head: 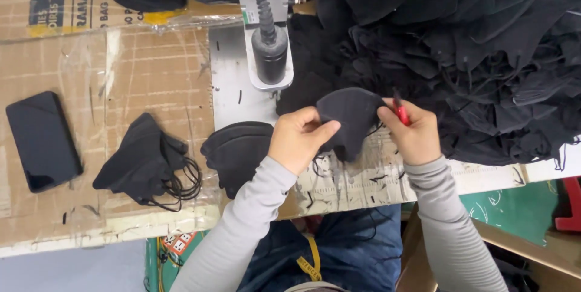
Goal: The recorder is using small hand nippers to trim threads or excess material from black face masks at a factory workstation.
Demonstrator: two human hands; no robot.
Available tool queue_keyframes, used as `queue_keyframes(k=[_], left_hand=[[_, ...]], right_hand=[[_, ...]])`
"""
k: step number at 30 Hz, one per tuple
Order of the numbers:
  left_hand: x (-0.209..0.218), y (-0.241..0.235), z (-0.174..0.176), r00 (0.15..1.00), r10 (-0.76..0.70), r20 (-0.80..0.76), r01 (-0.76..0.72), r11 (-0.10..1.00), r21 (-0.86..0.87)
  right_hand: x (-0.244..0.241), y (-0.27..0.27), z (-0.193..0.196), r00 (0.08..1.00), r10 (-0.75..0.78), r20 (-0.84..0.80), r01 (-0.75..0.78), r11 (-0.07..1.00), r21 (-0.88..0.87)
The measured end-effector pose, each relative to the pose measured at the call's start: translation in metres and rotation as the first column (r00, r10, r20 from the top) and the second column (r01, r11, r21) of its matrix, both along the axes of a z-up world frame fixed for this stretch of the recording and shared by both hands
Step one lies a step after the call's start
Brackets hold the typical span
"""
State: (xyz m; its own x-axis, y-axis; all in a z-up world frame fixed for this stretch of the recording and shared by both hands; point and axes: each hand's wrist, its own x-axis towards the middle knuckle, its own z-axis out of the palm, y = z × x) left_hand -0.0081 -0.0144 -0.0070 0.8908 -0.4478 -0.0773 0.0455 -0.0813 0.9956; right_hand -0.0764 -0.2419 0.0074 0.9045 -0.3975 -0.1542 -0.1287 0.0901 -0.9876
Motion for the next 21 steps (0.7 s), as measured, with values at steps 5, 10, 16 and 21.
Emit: queue_keyframes(k=[5,10,16,21], left_hand=[[-0.003,0.001,0.01,0.953,0.075,-0.294,-0.158,0.949,-0.271],[-0.01,-0.01,0.008,0.944,0.133,-0.302,-0.228,0.924,-0.307],[-0.017,-0.005,0.013,0.934,0.181,-0.309,-0.299,0.868,-0.396],[-0.032,-0.01,0.02,0.933,0.175,-0.314,-0.295,0.872,-0.39]], right_hand=[[-0.022,0.005,0.0,0.975,-0.186,0.124,0.21,0.952,-0.221],[-0.058,0.022,-0.027,0.993,-0.006,0.12,-0.051,0.881,0.47],[-0.096,0.005,-0.053,0.964,0.214,0.159,-0.263,0.667,0.697],[-0.096,0.025,-0.003,0.995,0.093,0.044,-0.099,0.75,0.654]])
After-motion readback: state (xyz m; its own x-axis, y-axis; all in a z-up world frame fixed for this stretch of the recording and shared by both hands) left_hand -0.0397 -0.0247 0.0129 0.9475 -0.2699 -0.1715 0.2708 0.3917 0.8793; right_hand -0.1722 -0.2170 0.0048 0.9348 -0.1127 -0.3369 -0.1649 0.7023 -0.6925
